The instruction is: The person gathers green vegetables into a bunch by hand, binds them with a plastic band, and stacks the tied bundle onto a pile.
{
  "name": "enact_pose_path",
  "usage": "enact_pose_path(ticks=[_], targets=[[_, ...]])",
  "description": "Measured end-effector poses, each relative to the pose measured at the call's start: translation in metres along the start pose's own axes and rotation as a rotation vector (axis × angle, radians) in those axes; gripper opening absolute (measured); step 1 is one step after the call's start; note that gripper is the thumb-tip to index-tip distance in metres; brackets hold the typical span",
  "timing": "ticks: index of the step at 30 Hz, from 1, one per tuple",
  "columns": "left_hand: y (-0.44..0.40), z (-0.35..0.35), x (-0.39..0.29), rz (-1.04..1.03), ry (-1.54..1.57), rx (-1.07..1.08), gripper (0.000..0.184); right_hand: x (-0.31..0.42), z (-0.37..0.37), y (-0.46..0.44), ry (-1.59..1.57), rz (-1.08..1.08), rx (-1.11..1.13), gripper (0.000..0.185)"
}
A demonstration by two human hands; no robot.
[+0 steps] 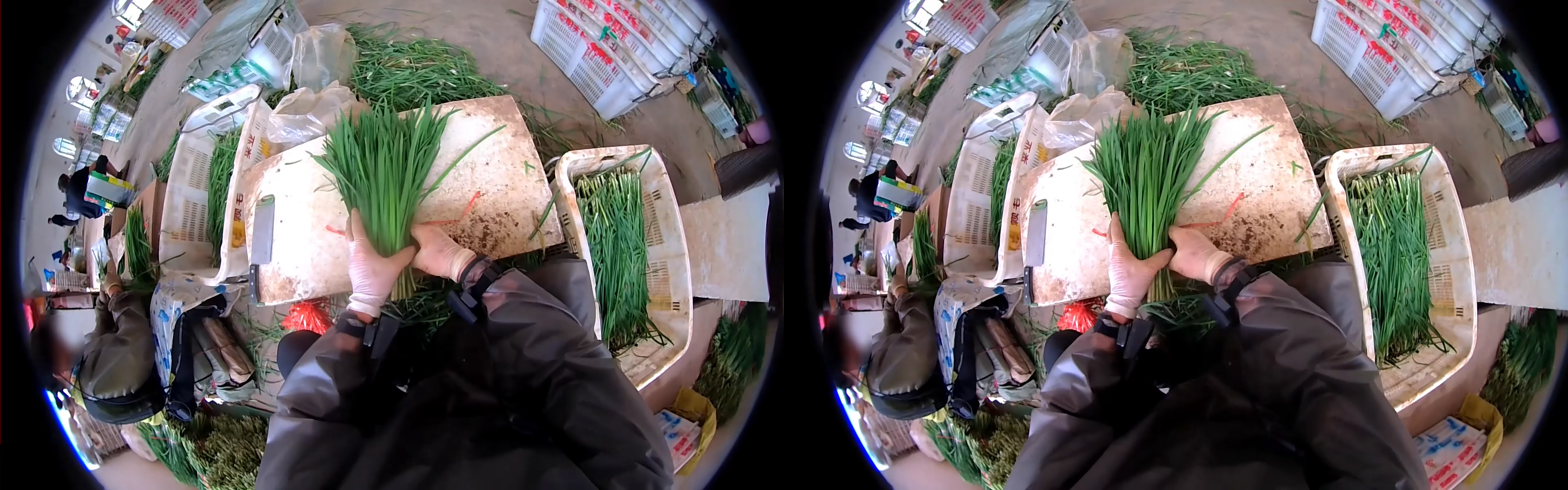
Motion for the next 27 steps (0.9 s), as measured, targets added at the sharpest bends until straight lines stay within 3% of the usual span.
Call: enact_pose_path(ticks=[4, 9, 12, 16, 19, 22, 25, 27], targets=[[0.000, -0.008, 0.005, -0.072, -0.123, -0.021, 0.133, 0.001, 0.007, 0.001, 0.158, -0.065, 0.044, 0.042], [0.002, -0.015, -0.003, 0.026, -0.239, -0.026, 0.134, 0.015, 0.025, 0.006, 0.496, -0.134, 0.196, 0.033], [0.003, -0.016, -0.007, 0.068, -0.299, -0.019, 0.134, 0.022, 0.043, 0.010, 0.516, -0.127, 0.218, 0.027], [0.003, -0.018, -0.008, 0.082, -0.335, -0.024, 0.133, 0.003, 0.079, 0.015, 0.712, -0.126, -0.161, 0.023], [0.004, -0.018, -0.008, 0.066, -0.347, -0.038, 0.133, 0.009, 0.083, 0.022, 0.949, 0.081, -0.289, 0.021], [0.005, -0.017, -0.009, 0.060, -0.344, -0.045, 0.133, -0.005, 0.070, 0.017, 1.075, -0.015, -0.111, 0.029], [0.006, -0.017, -0.010, 0.050, -0.357, -0.050, 0.133, -0.003, 0.070, 0.019, 1.154, -0.176, -0.021, 0.025], [0.007, -0.018, -0.012, 0.050, -0.398, -0.039, 0.132, 0.001, 0.069, 0.025, 0.888, -0.146, 0.038, 0.021]])
Point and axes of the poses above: each hand's wrist, its own y-axis away from the middle knuckle, its own z-axis out of the back of the hand, x = y × z, the point moved 8 cm from there along -y, towards the middle knuckle, and after that the axes turned 7 degrees about z, right-handed, at the moved point
